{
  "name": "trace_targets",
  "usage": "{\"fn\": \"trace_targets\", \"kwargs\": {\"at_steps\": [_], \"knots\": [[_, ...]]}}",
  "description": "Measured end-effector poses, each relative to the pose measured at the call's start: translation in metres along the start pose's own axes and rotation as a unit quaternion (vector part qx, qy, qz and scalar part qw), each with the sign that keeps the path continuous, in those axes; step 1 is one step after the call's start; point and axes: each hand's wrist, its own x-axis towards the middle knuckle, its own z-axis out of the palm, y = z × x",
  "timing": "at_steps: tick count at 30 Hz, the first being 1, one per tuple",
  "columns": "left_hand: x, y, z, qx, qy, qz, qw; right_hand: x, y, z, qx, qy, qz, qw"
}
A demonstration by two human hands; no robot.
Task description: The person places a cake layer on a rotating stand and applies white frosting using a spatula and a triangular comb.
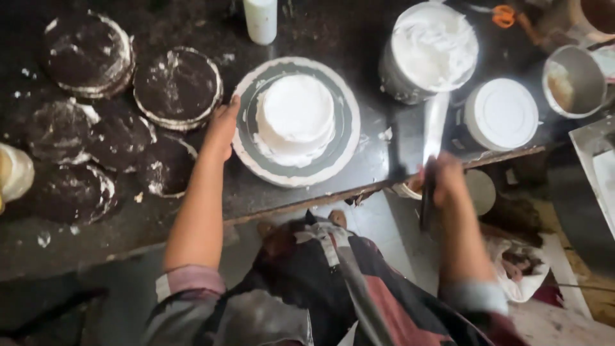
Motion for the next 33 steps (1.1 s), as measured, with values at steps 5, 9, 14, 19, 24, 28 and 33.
{"fn": "trace_targets", "kwargs": {"at_steps": [5, 9, 14, 19, 24, 28, 33], "knots": [[0.023, 0.013, 0.006, 0.044, 0.026, -0.030, 0.998, -0.087, -0.002, 0.046, -0.191, -0.034, -0.151, 0.969], [0.023, 0.028, 0.013, -0.025, -0.024, -0.030, 0.999, -0.079, -0.047, 0.118, -0.324, -0.120, -0.289, 0.893], [-0.071, -0.056, 0.056, -0.248, 0.129, 0.045, 0.959, -0.087, -0.055, 0.157, -0.374, -0.191, -0.221, 0.880], [-0.204, -0.191, 0.172, -0.083, -0.049, -0.164, 0.982, -0.092, -0.056, 0.156, -0.381, -0.229, -0.191, 0.875], [-0.156, -0.161, 0.113, -0.247, 0.160, -0.024, 0.955, -0.081, -0.060, 0.148, -0.357, -0.257, -0.153, 0.885], [-0.150, -0.127, 0.093, -0.292, 0.180, -0.004, 0.939, -0.083, -0.058, 0.137, -0.364, -0.266, -0.147, 0.881], [-0.135, -0.099, 0.084, -0.331, 0.169, 0.012, 0.928, -0.077, -0.052, 0.087, -0.386, -0.300, -0.151, 0.859]]}}
